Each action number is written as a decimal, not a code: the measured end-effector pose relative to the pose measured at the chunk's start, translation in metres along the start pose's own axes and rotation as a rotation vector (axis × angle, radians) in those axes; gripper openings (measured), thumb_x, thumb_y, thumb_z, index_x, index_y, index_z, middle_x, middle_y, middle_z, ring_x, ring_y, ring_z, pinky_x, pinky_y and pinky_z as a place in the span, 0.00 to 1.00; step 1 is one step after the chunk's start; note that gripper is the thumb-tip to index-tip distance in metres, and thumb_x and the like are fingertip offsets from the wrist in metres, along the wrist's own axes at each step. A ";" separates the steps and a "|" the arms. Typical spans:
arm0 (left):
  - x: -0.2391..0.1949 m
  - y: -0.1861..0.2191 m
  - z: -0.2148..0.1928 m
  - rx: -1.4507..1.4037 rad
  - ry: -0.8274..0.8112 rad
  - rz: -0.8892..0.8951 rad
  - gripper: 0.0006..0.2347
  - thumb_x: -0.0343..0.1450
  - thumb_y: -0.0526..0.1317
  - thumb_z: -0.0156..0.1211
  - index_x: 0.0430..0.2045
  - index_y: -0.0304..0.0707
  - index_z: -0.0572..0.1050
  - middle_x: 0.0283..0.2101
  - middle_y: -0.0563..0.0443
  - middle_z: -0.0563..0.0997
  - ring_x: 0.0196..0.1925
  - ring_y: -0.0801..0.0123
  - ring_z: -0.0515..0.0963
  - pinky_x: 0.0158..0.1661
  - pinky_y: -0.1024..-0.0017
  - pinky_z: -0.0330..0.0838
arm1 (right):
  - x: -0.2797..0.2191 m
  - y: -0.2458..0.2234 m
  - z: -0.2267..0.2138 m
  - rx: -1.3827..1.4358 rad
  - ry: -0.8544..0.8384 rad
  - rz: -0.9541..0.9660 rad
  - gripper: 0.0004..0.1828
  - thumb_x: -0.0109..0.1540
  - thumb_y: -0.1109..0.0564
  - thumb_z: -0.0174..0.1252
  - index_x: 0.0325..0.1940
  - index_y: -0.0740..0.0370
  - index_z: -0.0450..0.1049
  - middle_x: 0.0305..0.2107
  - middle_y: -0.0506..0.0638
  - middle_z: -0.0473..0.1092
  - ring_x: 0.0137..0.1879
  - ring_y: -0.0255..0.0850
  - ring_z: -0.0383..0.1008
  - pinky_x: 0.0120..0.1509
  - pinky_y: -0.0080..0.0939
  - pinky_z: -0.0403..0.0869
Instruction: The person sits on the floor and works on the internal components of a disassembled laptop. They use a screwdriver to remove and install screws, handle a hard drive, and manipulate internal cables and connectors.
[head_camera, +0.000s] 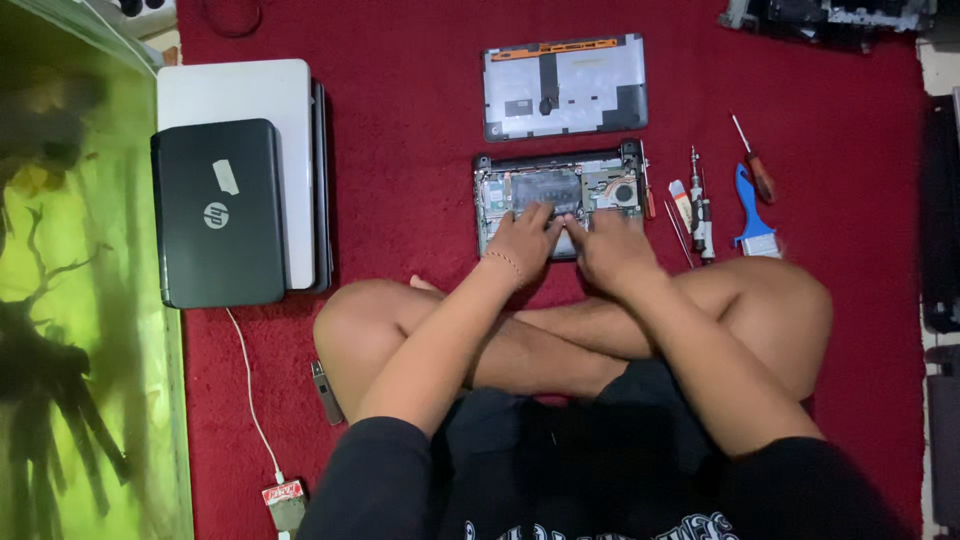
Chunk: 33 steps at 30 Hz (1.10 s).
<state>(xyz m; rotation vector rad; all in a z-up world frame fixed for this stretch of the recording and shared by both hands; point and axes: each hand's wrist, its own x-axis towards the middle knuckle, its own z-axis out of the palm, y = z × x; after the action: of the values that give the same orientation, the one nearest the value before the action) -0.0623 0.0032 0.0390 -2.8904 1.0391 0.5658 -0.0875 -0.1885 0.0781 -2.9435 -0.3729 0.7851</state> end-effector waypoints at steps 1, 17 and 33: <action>-0.003 0.004 0.001 -0.002 -0.004 -0.002 0.21 0.81 0.42 0.51 0.72 0.54 0.70 0.74 0.47 0.65 0.78 0.53 0.64 0.67 0.48 0.67 | -0.001 -0.003 0.008 0.001 -0.004 -0.003 0.34 0.67 0.46 0.59 0.80 0.41 0.68 0.53 0.57 0.73 0.65 0.58 0.72 0.67 0.63 0.68; 0.002 -0.016 0.003 -0.141 0.007 -0.081 0.25 0.71 0.45 0.64 0.67 0.57 0.74 0.73 0.43 0.64 0.79 0.46 0.61 0.70 0.45 0.64 | -0.013 0.108 -0.026 0.247 0.027 0.124 0.28 0.65 0.51 0.63 0.71 0.51 0.77 0.53 0.67 0.78 0.63 0.68 0.79 0.66 0.66 0.75; -0.019 -0.088 -0.044 -0.226 0.210 -0.128 0.18 0.72 0.47 0.67 0.57 0.50 0.81 0.57 0.42 0.79 0.58 0.43 0.82 0.54 0.48 0.79 | 0.059 0.139 0.030 0.414 0.162 0.379 0.26 0.64 0.41 0.63 0.61 0.55 0.85 0.48 0.60 0.84 0.62 0.64 0.80 0.66 0.62 0.77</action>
<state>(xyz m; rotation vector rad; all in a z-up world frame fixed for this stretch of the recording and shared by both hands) -0.0071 0.0768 0.0772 -3.2453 0.8489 0.4044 -0.0230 -0.3083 0.0055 -2.6771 0.3312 0.5603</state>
